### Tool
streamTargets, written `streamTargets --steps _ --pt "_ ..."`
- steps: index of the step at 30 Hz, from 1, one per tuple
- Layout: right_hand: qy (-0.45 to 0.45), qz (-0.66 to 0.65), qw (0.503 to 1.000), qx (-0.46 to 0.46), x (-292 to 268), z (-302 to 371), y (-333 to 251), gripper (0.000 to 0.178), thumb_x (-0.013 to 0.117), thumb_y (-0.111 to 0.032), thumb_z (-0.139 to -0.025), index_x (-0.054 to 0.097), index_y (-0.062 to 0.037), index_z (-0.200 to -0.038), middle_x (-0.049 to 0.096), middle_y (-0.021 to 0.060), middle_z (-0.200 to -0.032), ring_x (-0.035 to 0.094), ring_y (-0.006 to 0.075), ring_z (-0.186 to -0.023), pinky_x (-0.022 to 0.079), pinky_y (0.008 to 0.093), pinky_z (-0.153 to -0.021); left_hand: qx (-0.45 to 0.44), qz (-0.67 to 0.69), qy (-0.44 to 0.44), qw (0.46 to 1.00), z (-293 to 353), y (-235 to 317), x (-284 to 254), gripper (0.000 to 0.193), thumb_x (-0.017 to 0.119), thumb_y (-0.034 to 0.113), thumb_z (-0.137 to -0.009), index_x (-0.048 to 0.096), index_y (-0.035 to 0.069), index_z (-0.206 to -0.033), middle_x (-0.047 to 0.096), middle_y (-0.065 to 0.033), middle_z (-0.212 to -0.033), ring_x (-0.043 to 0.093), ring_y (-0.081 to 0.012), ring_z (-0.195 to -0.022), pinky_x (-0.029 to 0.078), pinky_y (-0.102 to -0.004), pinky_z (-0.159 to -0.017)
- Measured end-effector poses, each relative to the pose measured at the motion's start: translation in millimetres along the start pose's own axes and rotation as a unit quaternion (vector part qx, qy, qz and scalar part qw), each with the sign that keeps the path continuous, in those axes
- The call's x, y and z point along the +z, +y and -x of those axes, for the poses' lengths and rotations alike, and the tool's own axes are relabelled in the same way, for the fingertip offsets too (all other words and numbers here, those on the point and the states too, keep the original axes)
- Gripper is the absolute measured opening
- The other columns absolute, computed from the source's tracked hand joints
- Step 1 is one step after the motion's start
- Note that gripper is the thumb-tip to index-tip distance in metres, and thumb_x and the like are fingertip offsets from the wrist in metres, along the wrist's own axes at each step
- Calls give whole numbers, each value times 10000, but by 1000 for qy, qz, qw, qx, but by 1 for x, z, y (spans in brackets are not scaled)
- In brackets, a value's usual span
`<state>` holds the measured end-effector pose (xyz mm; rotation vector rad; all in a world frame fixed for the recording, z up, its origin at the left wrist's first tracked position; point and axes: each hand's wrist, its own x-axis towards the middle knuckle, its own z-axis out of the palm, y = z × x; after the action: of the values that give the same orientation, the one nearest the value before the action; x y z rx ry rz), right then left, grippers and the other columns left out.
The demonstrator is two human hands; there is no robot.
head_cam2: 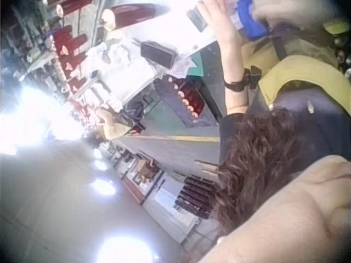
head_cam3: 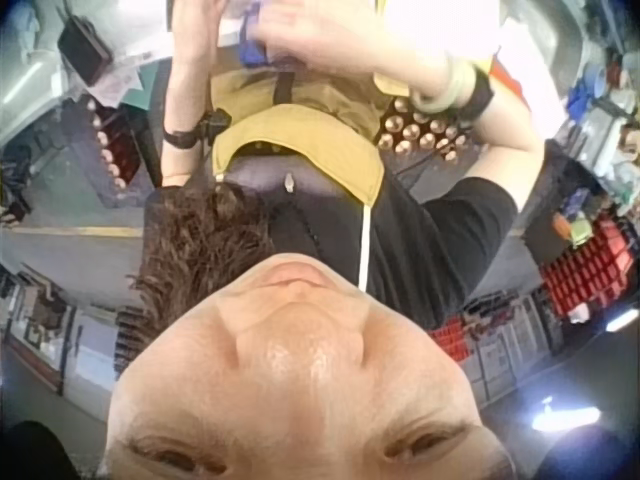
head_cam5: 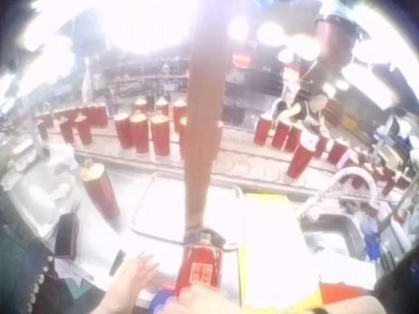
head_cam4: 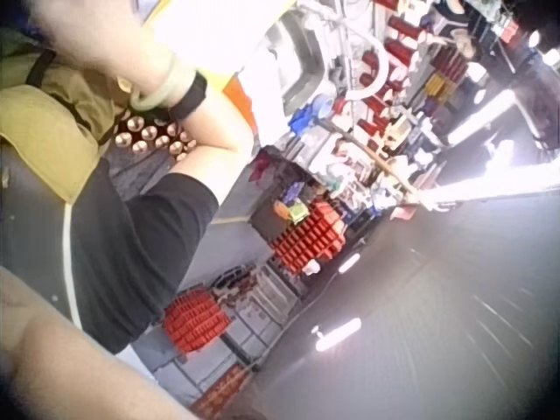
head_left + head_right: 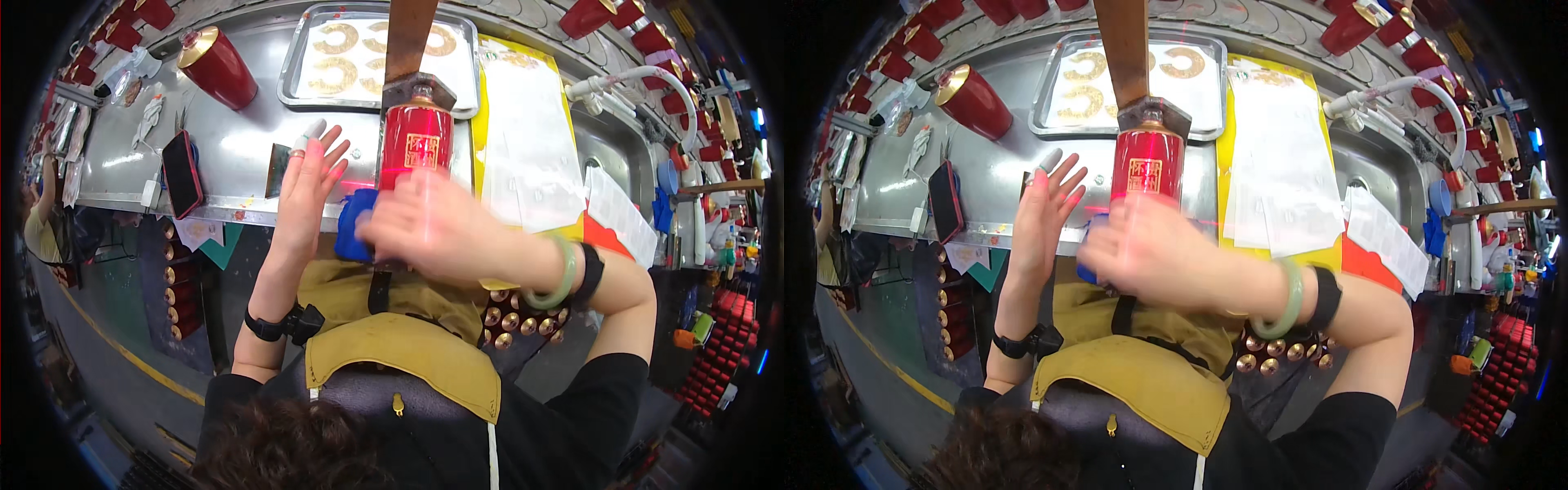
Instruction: Manually applying decorative and textual labels onto red liquor bottle containers at an industrial production line table.
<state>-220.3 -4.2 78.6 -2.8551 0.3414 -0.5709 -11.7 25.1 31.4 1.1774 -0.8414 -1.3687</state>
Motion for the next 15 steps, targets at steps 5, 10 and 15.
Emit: streamTargets --steps 5,10,15 --pt "209 185 959 54 -41 -21 90 171 761 -167 -814 699 -157 -973 668 -19 -826 610 223 -788 439 392 -770 8 -16 -14 1000 3 2 -3 676 349 497 -1117 304 2 -1575 419 -221 -1592 437 -340 -1464 331 -458 -1219" --pt "165 84 978 -91 2 39 43 269 714 -60 -850 766 -199 -1074 725 -41 -984 558 177 -694 478 323 -755 -1 9 -16 1000 -2 -1 -8 659 380 480 -1119 327 2 -1570 450 -214 -1564 480 -319 -1422 367 -442 -1189" --pt "131 -70 989 -15 5 41 20 338 799 -186 -810 697 -115 -1124 712 11 -960 603 197 -723 499 322 -720 -16 12 -29 999 -5 -5 -5 663 362 495 -1115 347 0 -1556 462 -220 -1558 483 -330 -1417 356 -458 -1196"
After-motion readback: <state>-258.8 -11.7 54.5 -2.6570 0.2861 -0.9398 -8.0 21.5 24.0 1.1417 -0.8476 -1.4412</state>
